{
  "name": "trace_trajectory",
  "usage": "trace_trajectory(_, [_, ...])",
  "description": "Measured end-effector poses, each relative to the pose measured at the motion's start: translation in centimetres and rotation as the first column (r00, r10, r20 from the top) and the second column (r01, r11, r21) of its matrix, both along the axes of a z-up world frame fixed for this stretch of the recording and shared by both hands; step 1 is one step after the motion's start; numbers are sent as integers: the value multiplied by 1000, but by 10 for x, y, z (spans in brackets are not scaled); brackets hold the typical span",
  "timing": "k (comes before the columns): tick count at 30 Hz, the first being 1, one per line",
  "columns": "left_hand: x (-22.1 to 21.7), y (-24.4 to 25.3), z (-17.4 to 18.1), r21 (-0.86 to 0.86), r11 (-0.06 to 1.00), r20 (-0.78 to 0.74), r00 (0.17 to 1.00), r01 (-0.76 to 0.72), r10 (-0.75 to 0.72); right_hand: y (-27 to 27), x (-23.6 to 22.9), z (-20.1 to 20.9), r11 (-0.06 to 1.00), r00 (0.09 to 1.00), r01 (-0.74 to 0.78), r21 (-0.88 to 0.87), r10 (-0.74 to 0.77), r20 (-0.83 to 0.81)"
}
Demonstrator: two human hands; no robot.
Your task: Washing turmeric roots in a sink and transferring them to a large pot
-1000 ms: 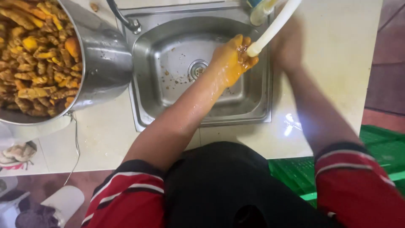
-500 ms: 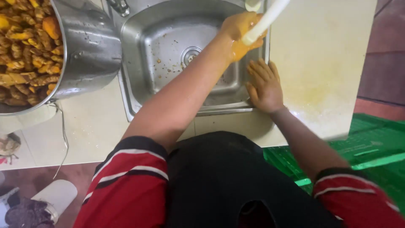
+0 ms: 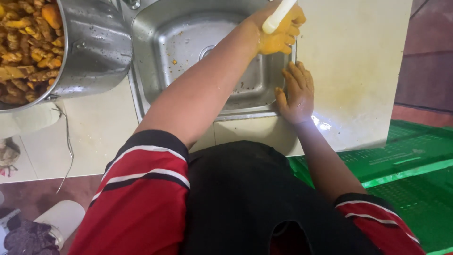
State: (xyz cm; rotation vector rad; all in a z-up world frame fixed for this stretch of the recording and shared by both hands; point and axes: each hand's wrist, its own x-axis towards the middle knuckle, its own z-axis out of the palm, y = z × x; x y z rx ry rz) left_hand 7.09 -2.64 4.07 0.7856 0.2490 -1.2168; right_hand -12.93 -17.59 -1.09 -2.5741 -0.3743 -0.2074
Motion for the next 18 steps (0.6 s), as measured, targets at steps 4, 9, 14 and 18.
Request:
trace_trajectory(4, [8, -4, -20, -119, 993, 29, 999, 28, -25, -1, -1, -2, 1000, 1000, 2, 6, -2, 21])
trace_trajectory(9, [9, -8, -30, -123, 992, -35, 999, -1, -4, -16, 1, -19, 979, 993, -8, 206, -16, 117])
trace_trajectory(14, [13, 6, -65, -255, 962, -153, 979, 96, -138, -154, 72, -121, 791, 876, 467, -395, -476, 82])
trace_trajectory(18, [2, 23, -59, -37, 998, -119, 992, -42, 38, -56, 103, -9, 731, 655, 574, -370, -681, -329])
